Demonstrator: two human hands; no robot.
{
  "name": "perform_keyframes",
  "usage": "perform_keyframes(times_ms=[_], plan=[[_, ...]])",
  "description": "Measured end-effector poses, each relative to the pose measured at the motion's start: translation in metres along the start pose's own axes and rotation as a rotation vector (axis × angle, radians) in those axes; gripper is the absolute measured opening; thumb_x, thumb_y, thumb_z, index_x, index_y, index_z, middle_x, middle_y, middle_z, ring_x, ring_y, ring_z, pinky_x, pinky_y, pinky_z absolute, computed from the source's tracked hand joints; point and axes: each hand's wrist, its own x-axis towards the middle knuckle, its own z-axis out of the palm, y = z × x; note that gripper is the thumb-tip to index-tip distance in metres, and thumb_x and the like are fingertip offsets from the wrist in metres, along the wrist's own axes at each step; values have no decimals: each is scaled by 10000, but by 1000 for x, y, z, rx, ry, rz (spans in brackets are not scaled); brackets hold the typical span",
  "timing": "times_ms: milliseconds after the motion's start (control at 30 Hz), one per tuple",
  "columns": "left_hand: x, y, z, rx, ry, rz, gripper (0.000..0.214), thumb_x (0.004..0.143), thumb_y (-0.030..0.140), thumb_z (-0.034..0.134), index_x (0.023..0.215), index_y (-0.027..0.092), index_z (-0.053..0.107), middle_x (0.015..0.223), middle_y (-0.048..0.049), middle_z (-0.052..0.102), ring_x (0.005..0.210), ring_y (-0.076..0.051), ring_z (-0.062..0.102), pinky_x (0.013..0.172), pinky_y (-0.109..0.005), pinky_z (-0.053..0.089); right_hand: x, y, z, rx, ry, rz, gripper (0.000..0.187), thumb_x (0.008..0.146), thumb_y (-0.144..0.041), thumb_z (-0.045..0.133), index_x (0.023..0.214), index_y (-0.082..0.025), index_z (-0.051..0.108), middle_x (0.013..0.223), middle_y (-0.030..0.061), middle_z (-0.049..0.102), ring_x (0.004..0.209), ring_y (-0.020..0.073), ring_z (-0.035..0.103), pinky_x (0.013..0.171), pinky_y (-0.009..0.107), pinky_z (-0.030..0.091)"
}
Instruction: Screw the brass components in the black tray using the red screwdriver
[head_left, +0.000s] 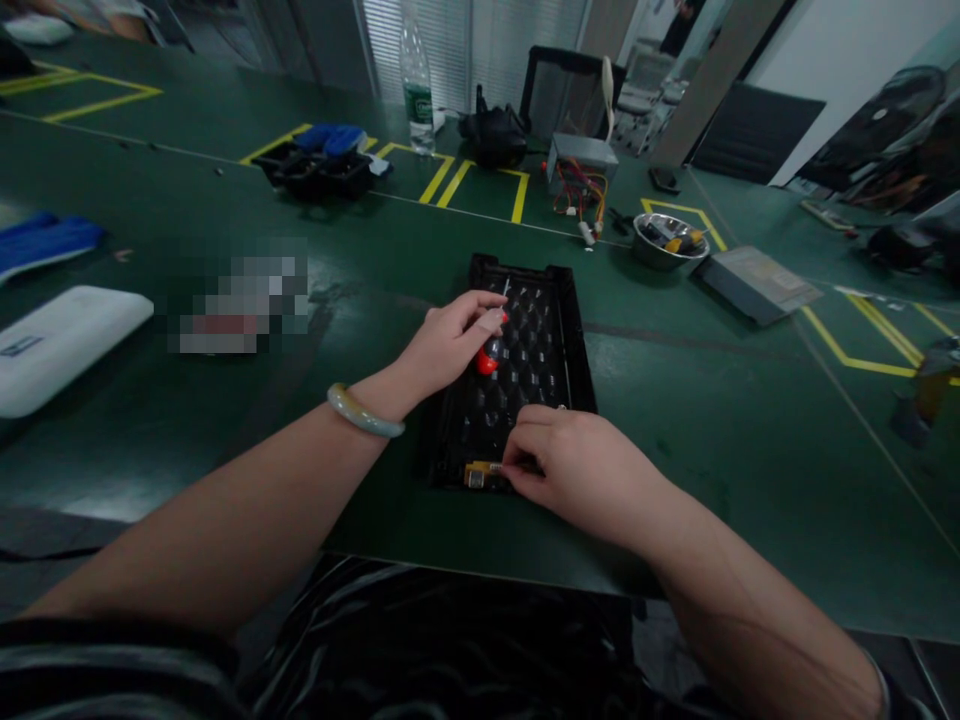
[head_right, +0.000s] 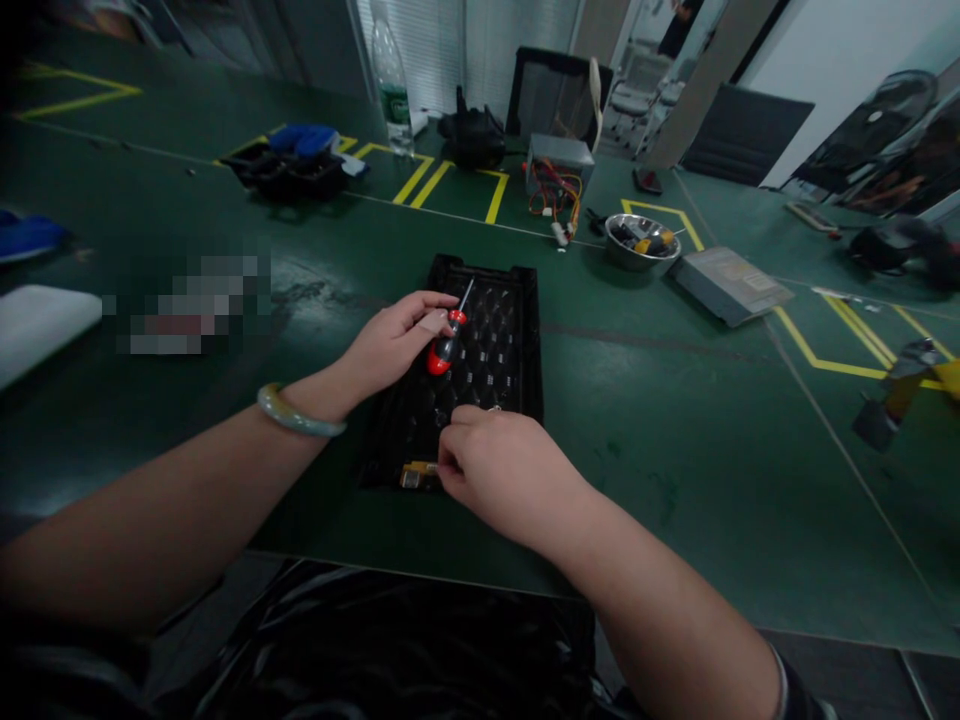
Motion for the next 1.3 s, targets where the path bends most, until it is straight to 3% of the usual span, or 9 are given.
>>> perform_keyframes(times_ms=[333, 633, 1300], plan=[[0, 0, 0, -17, 4, -16, 345, 1046, 418, 482, 1297, 233, 629, 1032, -21, 759, 929, -161, 710, 899, -330, 555, -5, 3, -9, 23, 67, 56, 175, 985, -275, 578, 990, -214, 742, 983, 4, 721, 844, 142, 662, 734, 288, 427], [1, -3, 1, -40, -1, -20, 356, 1044, 430, 485, 1301, 228, 628, 1042, -30, 757, 954, -169, 709, 895, -330, 560, -1, 0, -7, 49, -81, 53, 155, 962, -228, 590, 931, -197, 739, 955, 15, 727, 868, 162, 668, 782, 306, 463], [-1, -2, 0, -61, -7, -20, 367, 1047, 433, 482, 1313, 227, 626, 1053, -32, 756, 972, -172, 707, 927, -340, 552, 2, 4, -3, 74, -63, 30, 144, 956, -244, 617, 938, -195, 751, 943, 21, 728, 849, 153, 653, 786, 293, 461]])
